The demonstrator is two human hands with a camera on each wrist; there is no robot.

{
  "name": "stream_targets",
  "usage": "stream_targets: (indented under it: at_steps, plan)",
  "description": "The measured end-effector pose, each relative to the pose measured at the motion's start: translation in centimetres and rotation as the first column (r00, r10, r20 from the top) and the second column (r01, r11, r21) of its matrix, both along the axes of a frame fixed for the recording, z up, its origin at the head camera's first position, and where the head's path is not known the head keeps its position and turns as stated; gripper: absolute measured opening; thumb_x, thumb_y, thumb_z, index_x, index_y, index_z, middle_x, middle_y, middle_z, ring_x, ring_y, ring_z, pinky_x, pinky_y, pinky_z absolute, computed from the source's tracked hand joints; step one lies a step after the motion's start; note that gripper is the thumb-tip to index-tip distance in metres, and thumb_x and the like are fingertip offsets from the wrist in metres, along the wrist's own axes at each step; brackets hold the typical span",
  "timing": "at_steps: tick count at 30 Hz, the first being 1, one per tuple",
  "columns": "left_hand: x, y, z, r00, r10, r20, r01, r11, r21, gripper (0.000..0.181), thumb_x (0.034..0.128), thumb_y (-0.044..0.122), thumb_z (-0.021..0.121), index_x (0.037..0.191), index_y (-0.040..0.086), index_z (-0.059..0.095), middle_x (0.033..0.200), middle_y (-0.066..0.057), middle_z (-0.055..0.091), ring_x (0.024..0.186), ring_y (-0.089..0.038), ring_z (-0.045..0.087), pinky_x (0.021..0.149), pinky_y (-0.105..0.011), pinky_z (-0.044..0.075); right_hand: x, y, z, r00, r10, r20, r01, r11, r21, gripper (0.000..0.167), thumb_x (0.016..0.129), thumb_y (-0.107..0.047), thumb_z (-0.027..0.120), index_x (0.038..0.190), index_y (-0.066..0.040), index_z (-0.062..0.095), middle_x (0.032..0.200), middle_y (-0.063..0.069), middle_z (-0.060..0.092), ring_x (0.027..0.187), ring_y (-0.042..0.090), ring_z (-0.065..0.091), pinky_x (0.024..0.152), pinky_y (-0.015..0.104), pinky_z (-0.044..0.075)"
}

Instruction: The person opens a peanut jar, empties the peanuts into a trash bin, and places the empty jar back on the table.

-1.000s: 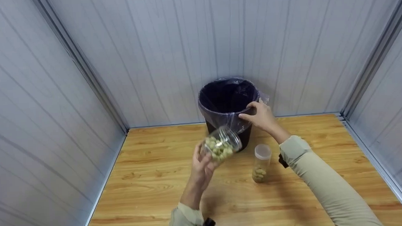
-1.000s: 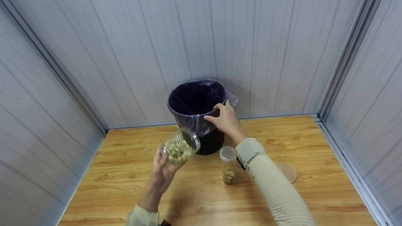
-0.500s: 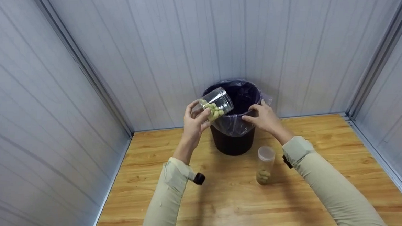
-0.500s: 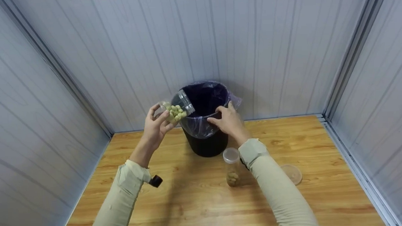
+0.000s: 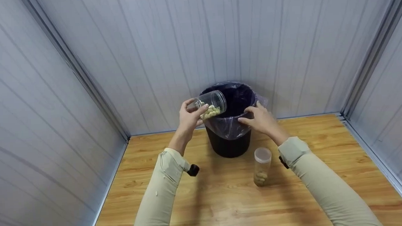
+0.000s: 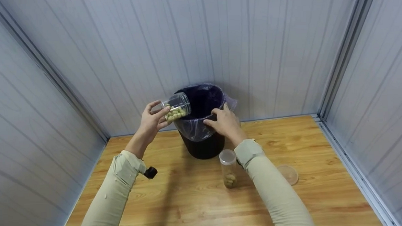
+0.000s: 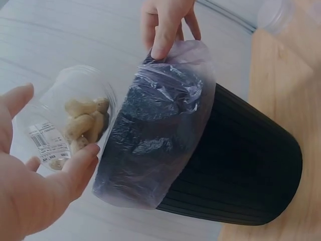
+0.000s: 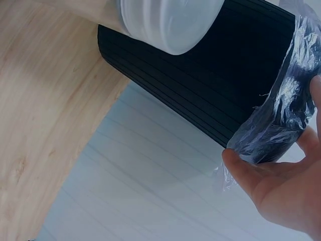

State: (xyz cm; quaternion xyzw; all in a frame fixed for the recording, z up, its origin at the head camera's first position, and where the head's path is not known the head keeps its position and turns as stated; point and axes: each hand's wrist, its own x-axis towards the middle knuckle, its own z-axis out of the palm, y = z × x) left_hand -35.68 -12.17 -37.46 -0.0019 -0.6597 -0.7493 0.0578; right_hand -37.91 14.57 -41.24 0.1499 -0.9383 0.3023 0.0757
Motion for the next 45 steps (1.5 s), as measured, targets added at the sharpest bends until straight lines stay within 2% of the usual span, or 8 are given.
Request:
stream_targets:
  at_steps: [4,7,20,28,38,41,43,45]
  plan:
    - [-0.1,0.1,0.9,1.000,0.007,0.009,-0.006,0.997,-0.082,0.066,0.0791,0.025,0.082,0.133,0.015,0.046,0.125,-0.019,0.046,0.102,-0.032,0.057,0.085,-0.053,0.052,0.1,-0.2,0.1,1.000,0.001,-0.013,-0.001,1.000,0.002,0.054,0.088,-0.051,0.066,0.121,-0.008,0.062,0.148,0.036,0.024,0.131,0.053,0.032,0.105,0.061,0.031]
    - [-0.1,0.2,1.4,0.999,-0.011,0.031,0.015,0.992,-0.126,0.068,0.0785,0.026,0.083,0.135,0.015,0.045,0.126,-0.017,0.045,0.105,-0.031,0.056,0.085,-0.050,0.053,0.1,-0.2,0.1,1.000,-0.001,-0.019,0.001,1.000,0.001,0.053,0.089,-0.050,0.066,0.120,-0.008,0.061,0.148,0.036,0.024,0.131,0.052,0.032,0.105,0.061,0.031]
    - [-0.3,0.2,2.5,0.998,-0.008,0.063,0.022,0.974,-0.224,0.070,0.0779,0.027,0.083,0.135,0.014,0.045,0.125,-0.016,0.047,0.106,-0.027,0.056,0.080,-0.042,0.055,0.3,-0.9,0.0,1.000,0.000,-0.026,0.000,1.000,-0.001,0.053,0.089,-0.051,0.066,0.121,-0.009,0.061,0.148,0.036,0.024,0.129,0.054,0.034,0.103,0.063,0.032]
    - [-0.3,0.2,2.8,0.996,-0.020,0.088,0.037,0.981,-0.192,0.074,0.0772,0.023,0.084,0.138,0.012,0.043,0.124,-0.018,0.046,0.101,-0.028,0.058,0.084,-0.044,0.055,0.5,-1.0,0.0,1.000,-0.008,-0.020,0.008,1.000,0.006,0.053,0.089,-0.052,0.065,0.122,-0.011,0.061,0.150,0.034,0.024,0.129,0.054,0.034,0.102,0.064,0.033]
    - [-0.2,0.2,2.9,0.995,-0.020,0.099,0.041,0.976,-0.215,0.073,0.0775,0.026,0.084,0.137,0.014,0.044,0.127,-0.017,0.046,0.105,-0.029,0.058,0.086,-0.044,0.054,0.6,-0.5,0.0,0.999,-0.001,-0.033,0.001,1.000,-0.006,0.053,0.089,-0.051,0.065,0.122,-0.010,0.061,0.149,0.034,0.026,0.132,0.051,0.033,0.104,0.061,0.032]
    - [-0.1,0.4,3.2,0.997,-0.019,0.075,0.036,0.973,-0.230,0.074,0.0770,0.026,0.084,0.137,0.013,0.043,0.126,-0.017,0.047,0.105,-0.029,0.058,0.085,-0.044,0.054,0.6,-0.4,-0.1,0.999,0.003,-0.038,-0.004,1.000,-0.015,0.052,0.089,-0.050,0.066,0.121,-0.010,0.061,0.148,0.035,0.025,0.132,0.052,0.032,0.104,0.061,0.032]
    - [-0.1,0.6,3.4,1.000,-0.005,0.017,0.010,0.963,-0.270,0.074,0.0767,0.027,0.085,0.137,0.013,0.044,0.126,-0.016,0.048,0.108,-0.027,0.056,0.085,-0.042,0.054,0.6,-0.3,-0.1,0.999,0.003,-0.040,-0.004,1.000,-0.018,0.052,0.089,-0.050,0.066,0.121,-0.010,0.061,0.148,0.035,0.026,0.132,0.052,0.032,0.104,0.061,0.032]
    - [0.0,0.9,3.7,0.998,0.011,-0.066,-0.033,0.939,-0.343,0.074,0.0764,0.029,0.085,0.137,0.013,0.045,0.127,-0.014,0.049,0.113,-0.025,0.053,0.087,-0.040,0.052,0.7,-0.3,-0.1,0.999,0.004,-0.040,-0.005,1.000,-0.018,0.051,0.089,-0.050,0.066,0.121,-0.010,0.061,0.148,0.035,0.026,0.132,0.052,0.032,0.105,0.060,0.031]
